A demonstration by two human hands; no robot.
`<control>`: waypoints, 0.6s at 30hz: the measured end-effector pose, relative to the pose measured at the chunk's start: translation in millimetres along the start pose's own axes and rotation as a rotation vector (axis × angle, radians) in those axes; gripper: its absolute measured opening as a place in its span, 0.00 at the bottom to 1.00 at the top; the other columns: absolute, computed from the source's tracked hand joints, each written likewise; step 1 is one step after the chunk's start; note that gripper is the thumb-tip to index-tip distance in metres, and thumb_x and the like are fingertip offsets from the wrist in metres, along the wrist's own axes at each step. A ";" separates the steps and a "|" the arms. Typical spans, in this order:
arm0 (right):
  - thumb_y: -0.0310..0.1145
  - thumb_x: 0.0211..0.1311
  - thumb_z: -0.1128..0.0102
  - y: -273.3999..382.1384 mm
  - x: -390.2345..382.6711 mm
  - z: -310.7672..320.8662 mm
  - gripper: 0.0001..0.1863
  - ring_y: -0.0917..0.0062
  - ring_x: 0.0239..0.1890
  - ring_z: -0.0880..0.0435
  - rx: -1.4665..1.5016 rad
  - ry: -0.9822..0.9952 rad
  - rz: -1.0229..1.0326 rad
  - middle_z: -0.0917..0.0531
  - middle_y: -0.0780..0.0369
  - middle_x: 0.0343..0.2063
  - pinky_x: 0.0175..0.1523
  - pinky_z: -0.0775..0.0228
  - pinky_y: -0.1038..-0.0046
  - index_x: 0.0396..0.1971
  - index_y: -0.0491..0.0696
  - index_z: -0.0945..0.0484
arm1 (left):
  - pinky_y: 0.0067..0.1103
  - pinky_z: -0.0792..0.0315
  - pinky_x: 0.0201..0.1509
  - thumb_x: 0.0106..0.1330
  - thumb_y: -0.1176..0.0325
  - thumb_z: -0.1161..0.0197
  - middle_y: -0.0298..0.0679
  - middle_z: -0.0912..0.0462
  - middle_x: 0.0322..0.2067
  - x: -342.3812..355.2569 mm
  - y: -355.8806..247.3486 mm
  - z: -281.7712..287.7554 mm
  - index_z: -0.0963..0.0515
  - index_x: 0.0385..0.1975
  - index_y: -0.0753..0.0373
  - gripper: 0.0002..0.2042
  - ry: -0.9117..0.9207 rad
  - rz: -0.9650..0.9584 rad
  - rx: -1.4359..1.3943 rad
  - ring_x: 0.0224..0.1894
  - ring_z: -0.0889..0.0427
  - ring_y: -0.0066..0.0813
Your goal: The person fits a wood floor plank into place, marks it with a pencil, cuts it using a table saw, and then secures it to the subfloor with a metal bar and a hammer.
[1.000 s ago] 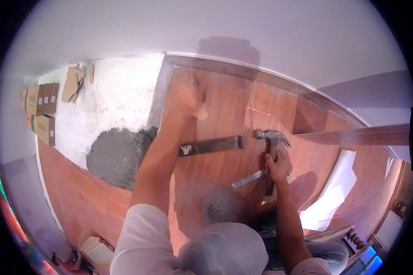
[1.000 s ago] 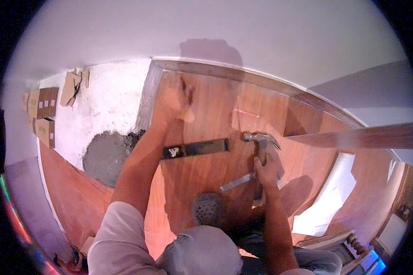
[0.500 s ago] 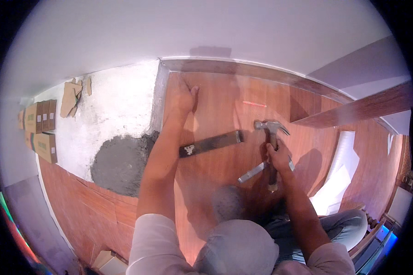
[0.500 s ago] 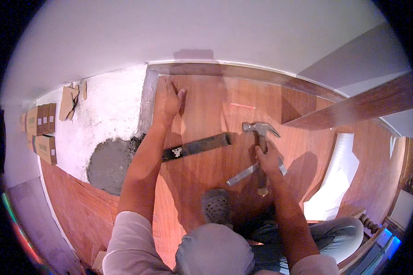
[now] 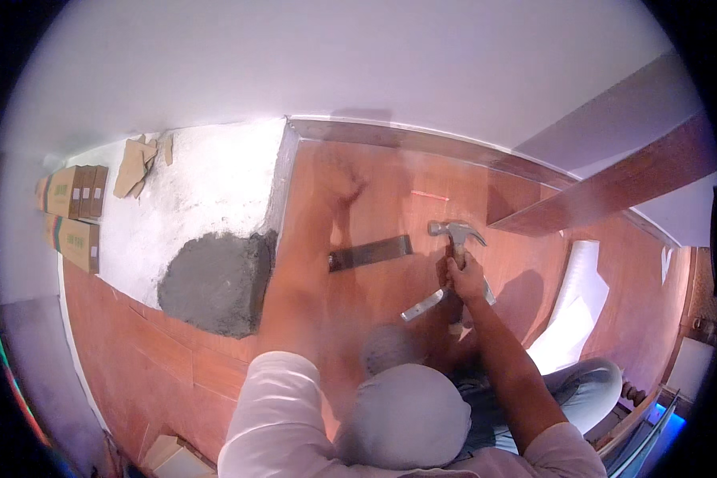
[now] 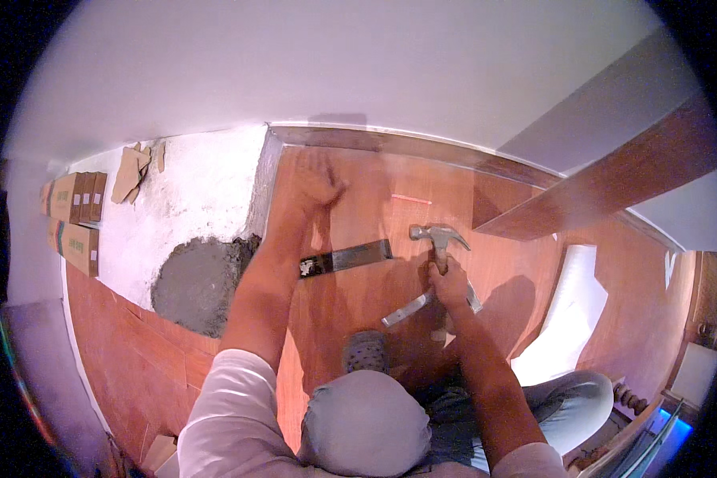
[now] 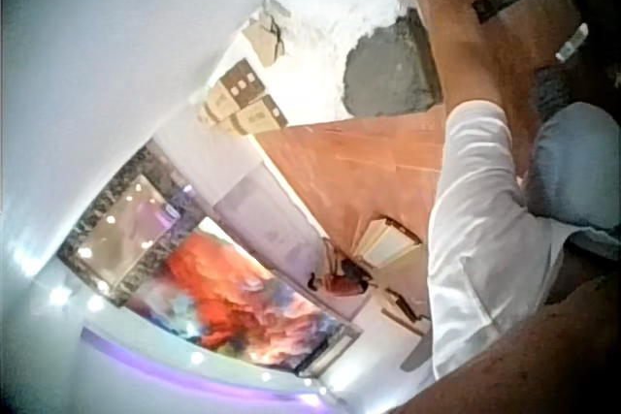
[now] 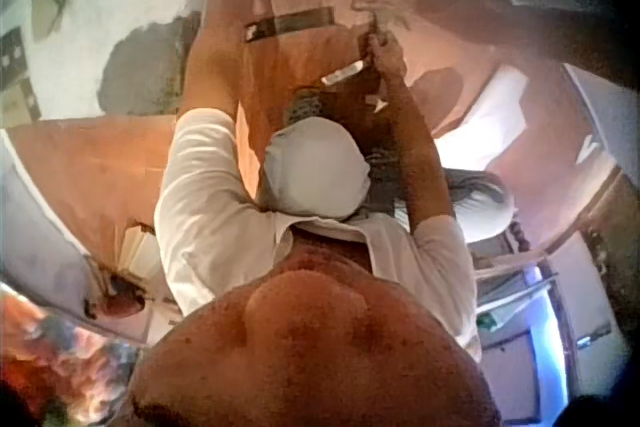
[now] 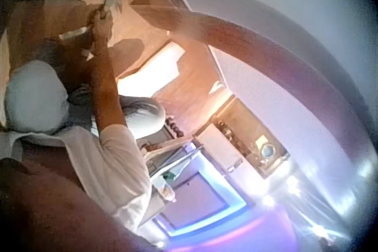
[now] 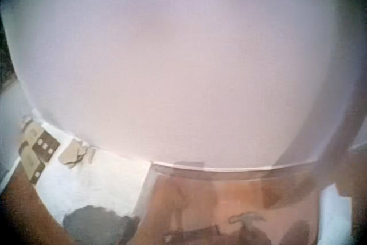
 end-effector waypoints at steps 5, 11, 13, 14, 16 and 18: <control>0.37 0.69 0.35 8.4 3.0 9.1 0.15 0.73 0.23 0.16 0.166 0.005 0.020 0.16 0.58 0.25 0.31 0.23 0.67 0.47 0.42 0.20 | 0.40 0.40 0.75 0.70 0.48 0.39 0.55 0.26 0.65 -28.2 -130.3 -25.8 0.26 0.63 0.68 0.31 0.128 -0.374 -0.698 0.68 0.29 0.54; 0.37 0.68 0.34 27.6 -2.2 9.6 0.16 0.73 0.21 0.16 0.227 0.058 0.028 0.16 0.56 0.24 0.30 0.22 0.67 0.48 0.41 0.21 | 0.40 0.31 0.67 0.72 0.64 0.38 0.49 0.20 0.59 -126.9 -106.5 -36.4 0.20 0.50 0.69 0.15 -0.002 -0.043 -0.765 0.60 0.21 0.52; 0.35 0.69 0.35 38.1 -10.8 -3.5 0.15 0.76 0.20 0.17 0.318 0.130 -0.020 0.16 0.59 0.23 0.27 0.23 0.69 0.48 0.41 0.20 | 0.40 0.27 0.64 0.70 0.69 0.38 0.48 0.19 0.58 -191.6 -70.5 -38.5 0.19 0.50 0.69 0.13 -0.363 -0.031 -0.658 0.58 0.19 0.51; 0.34 0.70 0.36 32.7 -10.5 -0.6 0.14 0.77 0.20 0.18 0.364 0.140 -0.060 0.17 0.60 0.22 0.26 0.23 0.70 0.47 0.41 0.20 | 0.40 0.27 0.64 0.69 0.70 0.37 0.49 0.19 0.58 -214.9 -65.6 -30.7 0.19 0.49 0.68 0.12 -0.425 -0.026 -0.586 0.58 0.19 0.51; 0.34 0.71 0.37 34.6 -9.8 6.7 0.11 0.78 0.17 0.19 0.333 0.087 -0.070 0.19 0.62 0.20 0.23 0.25 0.72 0.44 0.41 0.21 | 0.39 0.29 0.66 0.69 0.71 0.38 0.50 0.21 0.60 -254.5 -45.8 3.3 0.19 0.51 0.67 0.13 -0.304 0.074 -0.485 0.61 0.22 0.51; 0.34 0.71 0.37 29.5 -11.4 6.6 0.11 0.78 0.16 0.20 0.339 0.108 -0.076 0.19 0.62 0.20 0.22 0.26 0.72 0.42 0.41 0.22 | 0.40 0.34 0.70 0.70 0.68 0.39 0.52 0.24 0.63 -289.1 -19.8 26.8 0.21 0.55 0.68 0.16 -0.079 0.237 -0.419 0.65 0.26 0.51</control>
Point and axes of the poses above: each hand's wrist, its own x-axis towards the middle knuckle, its own z-axis out of the back of the hand, y = z × x, the point moved 9 cm from there along x, towards the middle knuckle
